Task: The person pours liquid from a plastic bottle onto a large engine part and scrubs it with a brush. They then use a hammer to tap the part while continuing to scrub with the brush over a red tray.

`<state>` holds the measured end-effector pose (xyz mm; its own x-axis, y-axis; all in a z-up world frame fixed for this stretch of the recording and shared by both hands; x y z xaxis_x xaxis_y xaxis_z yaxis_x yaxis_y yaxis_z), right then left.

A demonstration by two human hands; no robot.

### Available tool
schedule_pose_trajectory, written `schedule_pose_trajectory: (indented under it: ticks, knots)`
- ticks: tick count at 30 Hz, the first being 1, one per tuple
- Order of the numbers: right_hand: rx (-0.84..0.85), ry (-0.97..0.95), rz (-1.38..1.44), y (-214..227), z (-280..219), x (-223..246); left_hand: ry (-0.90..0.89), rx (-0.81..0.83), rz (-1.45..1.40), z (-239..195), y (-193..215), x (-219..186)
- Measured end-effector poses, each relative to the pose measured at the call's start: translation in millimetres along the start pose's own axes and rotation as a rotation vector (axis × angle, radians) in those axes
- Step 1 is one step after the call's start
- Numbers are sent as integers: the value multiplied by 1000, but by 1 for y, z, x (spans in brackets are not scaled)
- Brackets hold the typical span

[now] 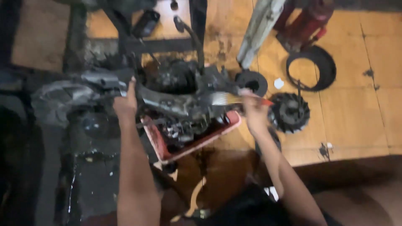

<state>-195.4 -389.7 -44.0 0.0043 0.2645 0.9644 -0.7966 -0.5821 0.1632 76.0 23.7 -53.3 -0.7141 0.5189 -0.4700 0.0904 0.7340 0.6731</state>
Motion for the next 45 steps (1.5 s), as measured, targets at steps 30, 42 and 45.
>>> schedule_pose_trajectory:
  ticks: [30,42,45]
  knots:
    - [205,246,-138,-35,-57,32,-34,-23,-28,-20,11,1]
    - [347,387,-97,-20,-52,77,12,-11,0,-22,8,11]
    - [258,405,0,-23,-43,40,-13,-49,-2,14,-4,11]
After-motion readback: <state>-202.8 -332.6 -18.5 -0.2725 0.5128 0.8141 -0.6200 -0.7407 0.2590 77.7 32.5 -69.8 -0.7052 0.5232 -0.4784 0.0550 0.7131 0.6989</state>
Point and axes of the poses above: each hand's wrist, its own z-axis towards the middle knuckle, its own y-axis out of the back of the hand, x = y × z, the point moved 7 cm from there along z, towards the middle knuckle, and after that the axes turned 15 degrees about y, right-handed, at the moved point
